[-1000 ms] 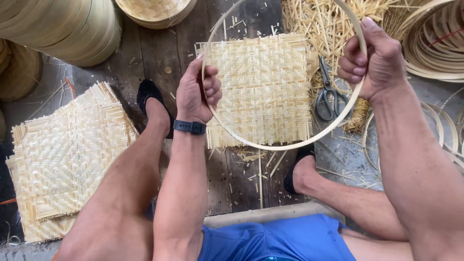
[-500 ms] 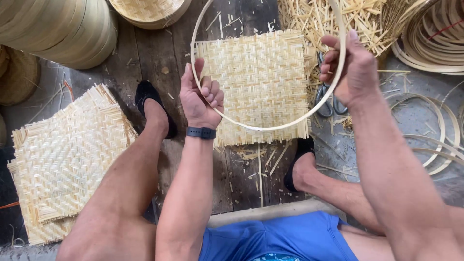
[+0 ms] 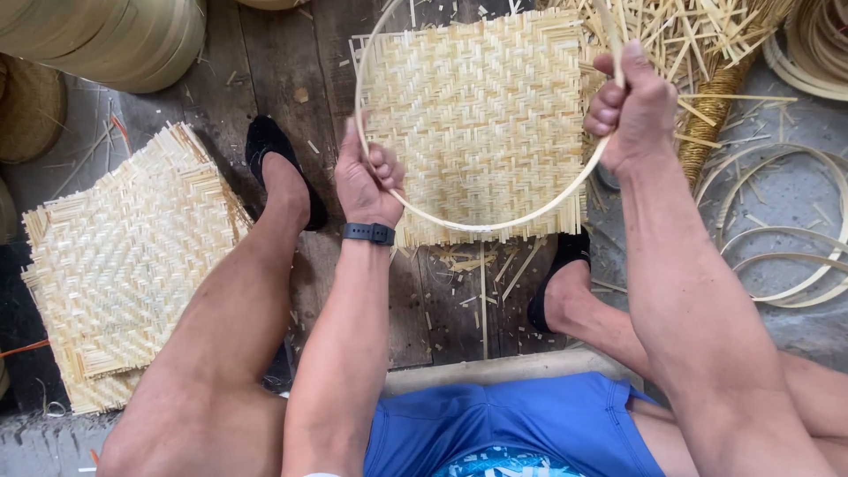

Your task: Assembling the base of a bamboo basket and trimming the excess edges using a mold and scissors.

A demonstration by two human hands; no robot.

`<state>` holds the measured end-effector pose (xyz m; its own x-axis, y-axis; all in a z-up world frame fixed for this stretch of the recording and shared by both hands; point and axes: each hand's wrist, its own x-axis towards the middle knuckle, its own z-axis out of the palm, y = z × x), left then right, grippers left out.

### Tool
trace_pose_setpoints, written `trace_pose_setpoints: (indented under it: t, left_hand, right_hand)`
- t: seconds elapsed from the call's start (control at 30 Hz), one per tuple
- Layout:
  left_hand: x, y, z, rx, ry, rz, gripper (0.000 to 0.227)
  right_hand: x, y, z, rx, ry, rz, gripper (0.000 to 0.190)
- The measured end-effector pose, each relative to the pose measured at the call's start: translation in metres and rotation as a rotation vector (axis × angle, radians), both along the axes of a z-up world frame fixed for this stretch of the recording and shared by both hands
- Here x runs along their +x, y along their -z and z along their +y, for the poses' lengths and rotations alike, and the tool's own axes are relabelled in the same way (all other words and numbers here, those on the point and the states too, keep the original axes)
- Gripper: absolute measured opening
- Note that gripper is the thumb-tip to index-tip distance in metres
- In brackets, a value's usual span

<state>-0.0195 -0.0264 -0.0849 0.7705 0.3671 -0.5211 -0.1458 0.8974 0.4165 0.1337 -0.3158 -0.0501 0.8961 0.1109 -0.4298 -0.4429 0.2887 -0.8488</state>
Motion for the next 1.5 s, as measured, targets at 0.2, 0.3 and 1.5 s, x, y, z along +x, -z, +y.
trace_pose_setpoints:
  t: [0.2, 0.3, 1.5]
  left_hand:
    - [0.004, 0.063, 0.004, 0.547, -0.058, 0.365, 0.031]
    - [0.006, 0.112, 0.018, 1.002, 0.048, 0.593, 0.027]
    - [0.012, 0.133, 0.056, 0.754, 0.533, 0.684, 0.023]
  right_hand:
    - [-0.011, 0.026, 0.006, -0.531, -0.161, -0.231, 0.022]
    - [-0.005, 0.066, -0.007, -0.930, -0.348, -0.419, 0.036]
    - [0.005, 0.101, -0.019, -1.210, -0.321, -0.164, 0.015]
